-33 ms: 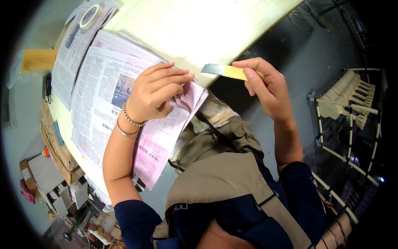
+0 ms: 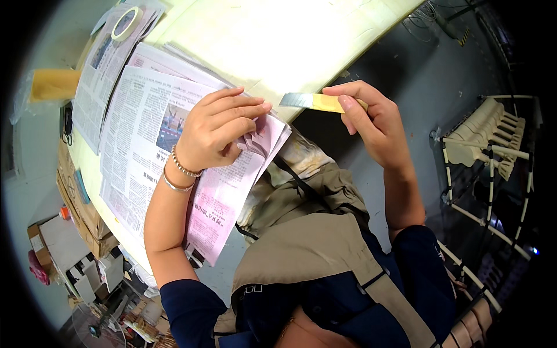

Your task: The person uses a yellow utility knife to cut the edges of a stack of pink papers on a white table. They repeatedly align the stack and slice along the side to trim the paper.

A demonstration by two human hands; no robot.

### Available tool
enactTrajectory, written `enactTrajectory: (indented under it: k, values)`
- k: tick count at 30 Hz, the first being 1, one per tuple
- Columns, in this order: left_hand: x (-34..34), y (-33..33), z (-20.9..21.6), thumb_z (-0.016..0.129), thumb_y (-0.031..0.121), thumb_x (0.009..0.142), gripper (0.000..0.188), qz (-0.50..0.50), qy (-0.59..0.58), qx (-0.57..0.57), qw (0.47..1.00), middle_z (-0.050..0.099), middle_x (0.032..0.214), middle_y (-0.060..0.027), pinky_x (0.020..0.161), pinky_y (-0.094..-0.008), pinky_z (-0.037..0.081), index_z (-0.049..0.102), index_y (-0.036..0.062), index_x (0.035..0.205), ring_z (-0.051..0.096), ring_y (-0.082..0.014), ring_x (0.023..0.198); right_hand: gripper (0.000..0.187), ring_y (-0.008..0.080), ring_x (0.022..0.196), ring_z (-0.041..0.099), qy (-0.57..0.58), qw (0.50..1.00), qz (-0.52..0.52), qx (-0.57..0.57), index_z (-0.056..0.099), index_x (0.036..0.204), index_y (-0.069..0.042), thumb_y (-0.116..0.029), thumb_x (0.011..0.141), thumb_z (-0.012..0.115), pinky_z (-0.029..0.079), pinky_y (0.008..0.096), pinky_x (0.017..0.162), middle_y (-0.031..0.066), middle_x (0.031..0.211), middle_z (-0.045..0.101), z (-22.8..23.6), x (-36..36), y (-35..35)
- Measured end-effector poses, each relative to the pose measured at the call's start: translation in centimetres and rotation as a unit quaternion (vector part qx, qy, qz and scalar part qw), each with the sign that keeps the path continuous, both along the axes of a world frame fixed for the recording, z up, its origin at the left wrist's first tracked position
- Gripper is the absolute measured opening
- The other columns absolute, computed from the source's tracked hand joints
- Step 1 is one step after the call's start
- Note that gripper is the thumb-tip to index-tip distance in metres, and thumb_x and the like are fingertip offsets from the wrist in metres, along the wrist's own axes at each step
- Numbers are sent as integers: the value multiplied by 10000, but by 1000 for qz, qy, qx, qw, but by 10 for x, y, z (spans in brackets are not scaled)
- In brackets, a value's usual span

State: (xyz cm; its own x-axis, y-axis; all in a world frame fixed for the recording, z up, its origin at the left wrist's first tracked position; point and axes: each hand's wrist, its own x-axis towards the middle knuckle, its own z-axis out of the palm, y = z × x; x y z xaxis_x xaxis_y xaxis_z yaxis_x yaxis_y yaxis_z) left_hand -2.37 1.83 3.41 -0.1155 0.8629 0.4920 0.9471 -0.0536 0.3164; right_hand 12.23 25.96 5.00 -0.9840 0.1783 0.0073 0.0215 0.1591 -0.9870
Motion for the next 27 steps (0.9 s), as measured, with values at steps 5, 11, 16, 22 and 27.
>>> enactTrajectory:
  k: [5, 11, 16, 22, 27]
  values:
    - [1, 3, 0, 608, -7, 514, 209, -1, -17, 16, 1000, 717, 1028, -90, 810, -399, 513, 565, 43, 712, 654, -281, 940, 220, 43, 601, 423, -20, 998, 36, 40, 673, 1060, 0, -121, 971, 512, 357, 216, 547, -17, 645, 523, 6, -9, 1]
    - [3, 6, 1, 572, -54, 506, 211, 1, -26, 35, 999, 718, 1006, -58, 718, -351, 509, 564, 32, 699, 643, -256, 874, 221, 47, 606, 417, -50, 994, 63, 72, 679, 1022, 11, -139, 952, 532, 350, 236, 543, -15, 649, 518, 13, -21, 10]
    - [4, 7, 3, 554, -55, 496, 234, 4, -22, 24, 999, 716, 1016, -55, 730, -350, 507, 568, 34, 711, 635, -256, 881, 235, 30, 588, 377, -82, 983, 151, 57, 676, 1029, -1, -162, 968, 517, 308, 211, 527, -58, 635, 452, 7, -31, 22]
    - [5, 10, 0, 525, -73, 522, 269, 12, -43, 3, 999, 711, 1031, -53, 757, -360, 509, 576, 39, 761, 618, -265, 904, 264, 33, 570, 337, -116, 947, 299, 36, 673, 1029, -19, -225, 978, 517, 264, 205, 514, -77, 616, 401, -2, -75, 33]
    - [4, 9, -2, 511, -87, 541, 283, 12, -56, 1, 998, 710, 1021, -56, 767, -372, 516, 588, 41, 782, 618, -268, 914, 288, 45, 562, 313, -140, 916, 375, -6, 672, 1035, -21, -258, 977, 519, 242, 213, 515, -77, 594, 369, -12, -88, 25]
